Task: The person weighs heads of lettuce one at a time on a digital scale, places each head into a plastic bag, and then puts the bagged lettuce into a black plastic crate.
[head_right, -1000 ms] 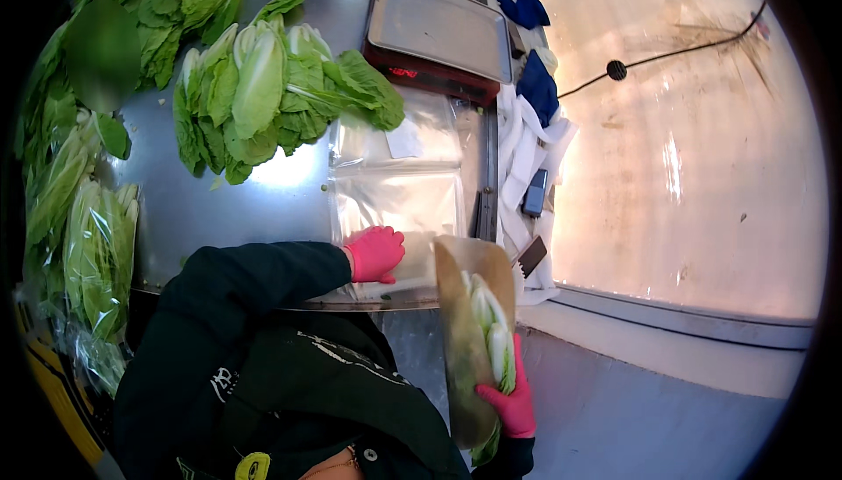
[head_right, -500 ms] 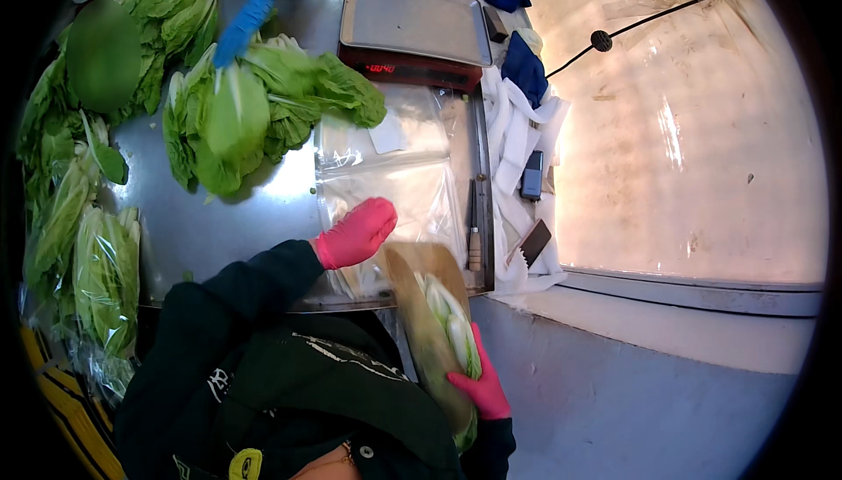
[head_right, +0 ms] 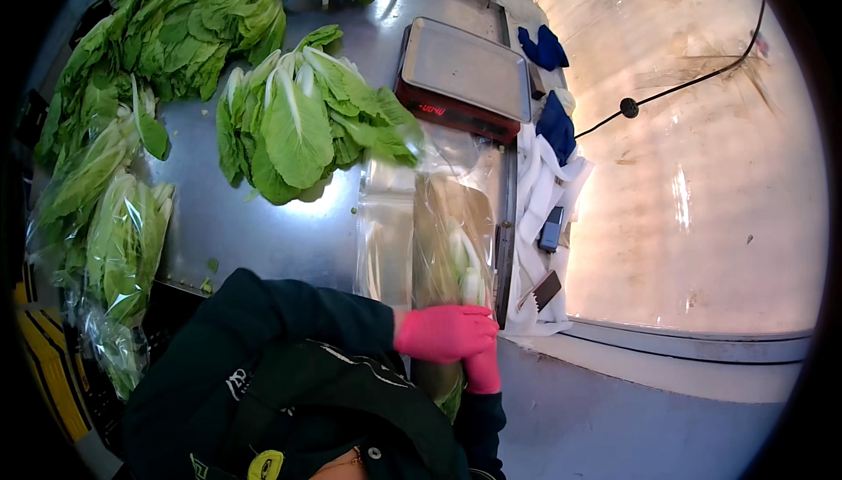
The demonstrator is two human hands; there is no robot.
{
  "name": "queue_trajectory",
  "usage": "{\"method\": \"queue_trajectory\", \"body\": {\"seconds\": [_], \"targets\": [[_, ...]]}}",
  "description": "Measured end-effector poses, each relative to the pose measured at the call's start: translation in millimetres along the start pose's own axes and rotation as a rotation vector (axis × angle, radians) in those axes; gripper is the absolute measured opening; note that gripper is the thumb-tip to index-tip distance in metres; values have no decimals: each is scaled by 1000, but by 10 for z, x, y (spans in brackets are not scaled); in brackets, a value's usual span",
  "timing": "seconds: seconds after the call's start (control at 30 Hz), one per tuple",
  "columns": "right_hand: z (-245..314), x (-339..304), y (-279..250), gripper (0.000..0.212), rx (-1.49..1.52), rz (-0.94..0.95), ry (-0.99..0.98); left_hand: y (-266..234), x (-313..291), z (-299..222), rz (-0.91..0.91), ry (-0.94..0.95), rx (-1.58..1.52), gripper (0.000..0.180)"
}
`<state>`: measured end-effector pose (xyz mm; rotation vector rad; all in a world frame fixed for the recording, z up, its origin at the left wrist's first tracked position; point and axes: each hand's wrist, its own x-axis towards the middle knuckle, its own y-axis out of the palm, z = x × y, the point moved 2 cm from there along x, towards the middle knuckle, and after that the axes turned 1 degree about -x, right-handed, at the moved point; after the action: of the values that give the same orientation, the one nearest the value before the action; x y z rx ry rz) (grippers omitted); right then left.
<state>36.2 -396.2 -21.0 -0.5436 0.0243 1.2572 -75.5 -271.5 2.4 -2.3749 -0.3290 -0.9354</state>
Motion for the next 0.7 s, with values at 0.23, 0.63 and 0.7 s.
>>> {"method": "queue_trajectory", "body": {"seconds": [0.23,0.63,0.7], "targets": [[339,-157,62,70,453,-119,105,-694,-928,384,-763,-730,-451,29],[1226,659,166,66,-369,-168,-419,-318,-767,-141,-641,-1025,-1550,43],[1516,505,10,63,-156,-56,-358,-508,-746,-250,-641,-982,-1543,43]]}}
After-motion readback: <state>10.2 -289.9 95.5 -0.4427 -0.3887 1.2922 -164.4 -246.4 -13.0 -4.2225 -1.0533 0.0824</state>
